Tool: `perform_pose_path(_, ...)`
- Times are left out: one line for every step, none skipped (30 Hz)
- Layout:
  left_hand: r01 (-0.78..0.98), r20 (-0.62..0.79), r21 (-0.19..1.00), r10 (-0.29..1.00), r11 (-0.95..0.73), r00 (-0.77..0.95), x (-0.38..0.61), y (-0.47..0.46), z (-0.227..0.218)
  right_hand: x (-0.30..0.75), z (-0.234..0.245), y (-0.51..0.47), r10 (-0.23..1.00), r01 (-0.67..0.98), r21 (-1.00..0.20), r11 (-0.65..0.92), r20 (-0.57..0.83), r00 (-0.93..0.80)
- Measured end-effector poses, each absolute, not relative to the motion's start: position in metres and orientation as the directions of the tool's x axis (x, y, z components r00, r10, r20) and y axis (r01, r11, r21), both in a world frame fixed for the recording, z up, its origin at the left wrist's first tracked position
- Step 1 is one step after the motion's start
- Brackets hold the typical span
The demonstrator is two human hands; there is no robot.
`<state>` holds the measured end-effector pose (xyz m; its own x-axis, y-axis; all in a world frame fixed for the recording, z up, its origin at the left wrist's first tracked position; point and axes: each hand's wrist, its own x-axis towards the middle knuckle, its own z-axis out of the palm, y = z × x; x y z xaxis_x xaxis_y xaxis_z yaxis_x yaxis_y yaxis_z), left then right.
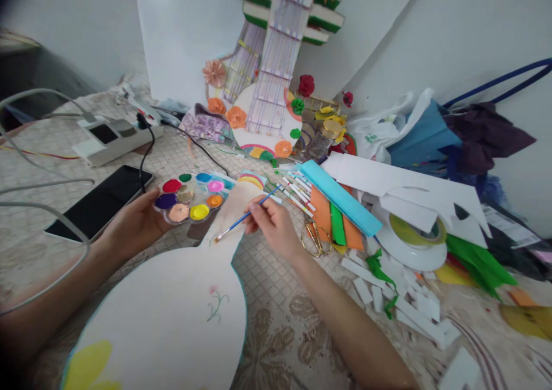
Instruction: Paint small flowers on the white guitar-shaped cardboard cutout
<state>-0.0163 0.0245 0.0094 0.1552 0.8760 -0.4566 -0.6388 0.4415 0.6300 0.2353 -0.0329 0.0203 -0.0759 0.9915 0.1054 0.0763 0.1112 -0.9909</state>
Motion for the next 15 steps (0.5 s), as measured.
perform_pose_path(-0.639,-0.456,0.630,0.876,0.442,0.157,-0.016,0.024,0.010,0.238,0.020,-0.031,0.992,0.089,-0.988,0.123,0.124,-0.001)
perform_pose_path(-0.640,-0.454,0.629,0.877,0.441,0.158,-0.015,0.024,0.011,0.240,0.020,-0.029,0.989,0.087,-0.987,0.132,0.137,0.053)
perform_pose_path(-0.640,-0.453,0.629,0.877,0.441,0.159,-0.015,0.024,0.012,0.240,0.020,-0.029,0.987,0.072,-0.988,0.135,0.140,0.076)
perform_pose_path(-0.639,-0.454,0.629,0.877,0.441,0.159,-0.014,0.024,0.012,0.239,0.020,-0.029,0.989,0.050,-0.990,0.129,0.132,0.066)
perform_pose_path(-0.639,-0.453,0.631,0.878,0.440,0.157,-0.014,0.024,0.013,0.237,0.020,-0.031,0.993,0.025,-0.993,0.117,0.118,0.027)
perform_pose_path(-0.638,-0.455,0.632,0.877,0.441,0.156,-0.014,0.024,0.012,0.234,0.019,-0.033,0.995,0.004,-0.995,0.099,0.099,-0.034)
perform_pose_path(-0.637,-0.457,0.632,0.876,0.442,0.155,-0.014,0.024,0.012,0.231,0.019,-0.034,0.992,-0.008,-0.997,0.080,0.081,-0.096)
perform_pose_path(-0.636,-0.458,0.633,0.876,0.442,0.154,-0.014,0.024,0.011,0.229,0.018,-0.035,0.988,-0.009,-0.998,0.068,0.068,-0.140)
perform_pose_path(-0.633,-0.458,0.633,0.875,0.445,0.156,-0.015,0.025,0.010,0.229,0.017,-0.035,0.986,0.001,-0.998,0.066,0.065,-0.154)
perform_pose_path(-0.631,-0.458,0.634,0.874,0.447,0.160,-0.015,0.025,0.010,0.230,0.016,-0.034,0.988,0.018,-0.997,0.074,0.071,-0.140)
perform_pose_path(-0.628,-0.460,0.634,0.873,0.451,0.162,-0.015,0.025,0.010,0.233,0.016,-0.033,0.992,0.038,-0.995,0.091,0.087,-0.096)
perform_pose_path(-0.626,-0.462,0.635,0.872,0.453,0.162,-0.015,0.024,0.010,0.236,0.015,-0.030,0.993,0.058,-0.992,0.111,0.109,-0.035)
perform_pose_path(-0.626,-0.463,0.636,0.872,0.452,0.159,-0.015,0.024,0.011,0.239,0.015,-0.028,0.991,0.072,-0.989,0.130,0.132,0.026)
perform_pose_path(-0.626,-0.464,0.636,0.872,0.451,0.157,-0.014,0.024,0.011,0.242,0.016,-0.027,0.985,0.072,-0.986,0.148,0.153,0.075)
perform_pose_path(-0.628,-0.466,0.635,0.872,0.449,0.152,-0.014,0.023,0.012,0.243,0.017,-0.026,0.982,0.060,-0.986,0.155,0.161,0.099)
